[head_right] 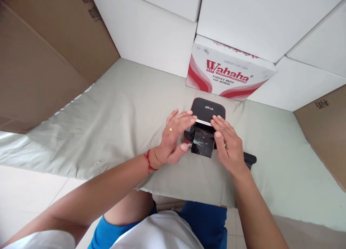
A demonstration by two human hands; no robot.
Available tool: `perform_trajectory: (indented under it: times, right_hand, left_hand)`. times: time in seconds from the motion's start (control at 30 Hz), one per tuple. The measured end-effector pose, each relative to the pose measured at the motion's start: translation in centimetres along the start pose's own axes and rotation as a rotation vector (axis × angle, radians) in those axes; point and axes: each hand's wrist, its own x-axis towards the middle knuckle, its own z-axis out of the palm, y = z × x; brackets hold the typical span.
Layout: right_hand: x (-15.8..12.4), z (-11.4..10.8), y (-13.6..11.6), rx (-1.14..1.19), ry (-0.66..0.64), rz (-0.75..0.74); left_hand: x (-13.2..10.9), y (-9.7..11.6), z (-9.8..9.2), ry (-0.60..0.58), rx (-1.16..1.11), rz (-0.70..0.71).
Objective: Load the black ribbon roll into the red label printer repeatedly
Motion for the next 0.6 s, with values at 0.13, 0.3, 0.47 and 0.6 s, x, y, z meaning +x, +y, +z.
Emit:
perform_trajectory:
  times: [0.13,0.3,0.47,0.6]
  right_hand:
    - [0.1,0.9,-0.2,0.034,0.073,0.032]
    - [0.1,1.1,-0.3,0.028,0.080,0.076]
    - [0.0,1.2,-0.2,0.003,0.055,0.107]
    - [-0.4,2.3,-0.1,0.018,0.146,0.036]
  left_hand:
    - [0.7,-1.3,-0.8,-0.088,-0.123,-0.223]
    - [1.4,-1.3,-0.8,-0.037,-0.227,-0.324]
    - [1.9,-1.1,-0.7,-0.007,-0.200,-0.340]
    - [1.5,-1.8,-0.7,-0.012,-0.280,-0.364]
